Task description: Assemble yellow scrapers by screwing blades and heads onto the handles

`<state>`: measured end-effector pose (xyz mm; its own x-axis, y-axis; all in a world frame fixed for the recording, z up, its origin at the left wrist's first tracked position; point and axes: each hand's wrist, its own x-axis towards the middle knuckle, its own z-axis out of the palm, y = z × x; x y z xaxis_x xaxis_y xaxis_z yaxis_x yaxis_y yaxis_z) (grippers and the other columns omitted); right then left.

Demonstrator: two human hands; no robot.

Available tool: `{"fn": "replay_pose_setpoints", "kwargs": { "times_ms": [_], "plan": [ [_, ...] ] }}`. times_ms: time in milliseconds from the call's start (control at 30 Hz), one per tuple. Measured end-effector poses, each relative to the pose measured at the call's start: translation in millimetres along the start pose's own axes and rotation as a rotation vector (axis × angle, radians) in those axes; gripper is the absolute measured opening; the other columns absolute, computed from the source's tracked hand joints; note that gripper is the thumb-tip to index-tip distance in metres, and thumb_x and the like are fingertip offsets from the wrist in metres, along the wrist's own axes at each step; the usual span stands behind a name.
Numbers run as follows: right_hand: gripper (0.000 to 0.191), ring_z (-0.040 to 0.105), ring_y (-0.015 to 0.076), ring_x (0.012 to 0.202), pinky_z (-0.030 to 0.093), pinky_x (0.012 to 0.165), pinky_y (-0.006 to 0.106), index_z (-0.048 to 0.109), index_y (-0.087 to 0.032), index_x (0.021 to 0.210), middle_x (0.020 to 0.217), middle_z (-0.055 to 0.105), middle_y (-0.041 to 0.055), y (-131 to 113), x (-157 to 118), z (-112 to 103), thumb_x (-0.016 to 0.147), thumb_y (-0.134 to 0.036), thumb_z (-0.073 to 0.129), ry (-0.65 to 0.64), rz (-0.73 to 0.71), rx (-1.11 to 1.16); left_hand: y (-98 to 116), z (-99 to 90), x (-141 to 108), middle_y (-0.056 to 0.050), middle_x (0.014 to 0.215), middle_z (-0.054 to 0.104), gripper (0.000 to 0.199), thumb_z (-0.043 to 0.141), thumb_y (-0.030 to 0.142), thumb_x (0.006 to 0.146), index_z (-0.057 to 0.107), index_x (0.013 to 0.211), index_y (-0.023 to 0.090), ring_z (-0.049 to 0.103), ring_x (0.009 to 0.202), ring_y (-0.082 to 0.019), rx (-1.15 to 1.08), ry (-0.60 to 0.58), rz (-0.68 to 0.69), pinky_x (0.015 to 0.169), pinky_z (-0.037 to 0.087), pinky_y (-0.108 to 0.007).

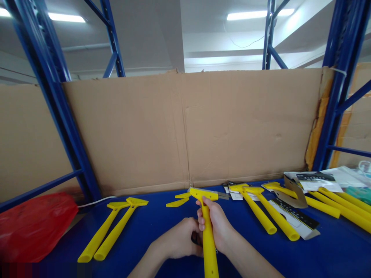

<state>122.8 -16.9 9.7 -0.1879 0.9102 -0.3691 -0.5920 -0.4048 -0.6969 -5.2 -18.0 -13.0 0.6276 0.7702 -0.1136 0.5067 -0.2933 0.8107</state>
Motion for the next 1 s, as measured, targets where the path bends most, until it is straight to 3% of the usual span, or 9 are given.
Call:
{"fn": "replay_pose_setpoints", "kwargs": {
  "times_ms": [367, 500, 667, 833, 1000],
  "plan": [
    [0.021, 0.034, 0.0043, 0.028, 0.025, 0.03, 0.014, 0.054, -0.015, 0.082, 0.041, 0.048, -0.0054, 0.7, 1.6, 0.2, 0.092, -0.029, 0.042, 0.007, -0.035, -0.048, -0.2, 0.0, -0.7, 0.0, 0.069, 0.067, 0.016, 0.064, 0.012, 0.06, 0.072, 0.073, 0.015, 0.054, 0.058, -0.012, -0.013, -0.044, 0.013, 0.055, 0.039, -0.021],
    [0.019, 0.033, 0.0049, 0.028, 0.026, 0.03, 0.015, 0.053, -0.016, 0.084, 0.04, 0.049, -0.0056, 2.6, 1.0, 0.2, 0.091, -0.03, 0.042, 0.01, -0.057, -0.082, -3.4, -7.0, -1.1, 0.001, 0.065, 0.065, 0.014, 0.07, 0.017, 0.058, 0.072, 0.071, 0.015, 0.053, 0.058, -0.011, -0.092, -0.001, -0.032, 0.055, 0.038, -0.021],
    [0.019, 0.035, 0.0059, 0.028, 0.026, 0.031, 0.016, 0.053, -0.016, 0.084, 0.039, 0.048, -0.0055, 3.6, -0.1, 0.6, 0.091, -0.028, 0.041, 0.021, -0.091, -0.171, -4.1, -26.9, -3.3, 0.0, 0.069, 0.067, 0.013, 0.073, 0.024, 0.059, 0.07, 0.068, 0.015, 0.056, 0.062, -0.012, -0.343, 0.187, 0.022, 0.063, 0.041, -0.024],
    [0.019, 0.036, 0.0052, 0.03, 0.026, 0.032, 0.015, 0.052, -0.017, 0.083, 0.042, 0.049, -0.0056, 6.0, -0.4, 1.1, 0.091, -0.03, 0.041, 0.023, -0.064, -0.243, -7.4, -43.5, -2.0, -0.002, 0.067, 0.067, 0.016, 0.073, 0.029, 0.06, 0.07, 0.067, 0.016, 0.057, 0.067, -0.015, -0.385, 0.628, 0.091, 0.068, 0.042, -0.027],
    [0.019, 0.037, 0.0056, 0.03, 0.027, 0.032, 0.016, 0.052, -0.017, 0.087, 0.043, 0.049, -0.0059, 13.7, 2.3, -1.4, 0.091, -0.032, 0.041, -0.001, -0.065, -0.317, -11.7, -42.6, 4.1, -0.003, 0.068, 0.068, 0.016, 0.073, 0.03, 0.058, 0.071, 0.065, 0.016, 0.059, 0.069, -0.017, -0.442, 0.825, 0.094, 0.07, 0.044, -0.028]
  ]
}}
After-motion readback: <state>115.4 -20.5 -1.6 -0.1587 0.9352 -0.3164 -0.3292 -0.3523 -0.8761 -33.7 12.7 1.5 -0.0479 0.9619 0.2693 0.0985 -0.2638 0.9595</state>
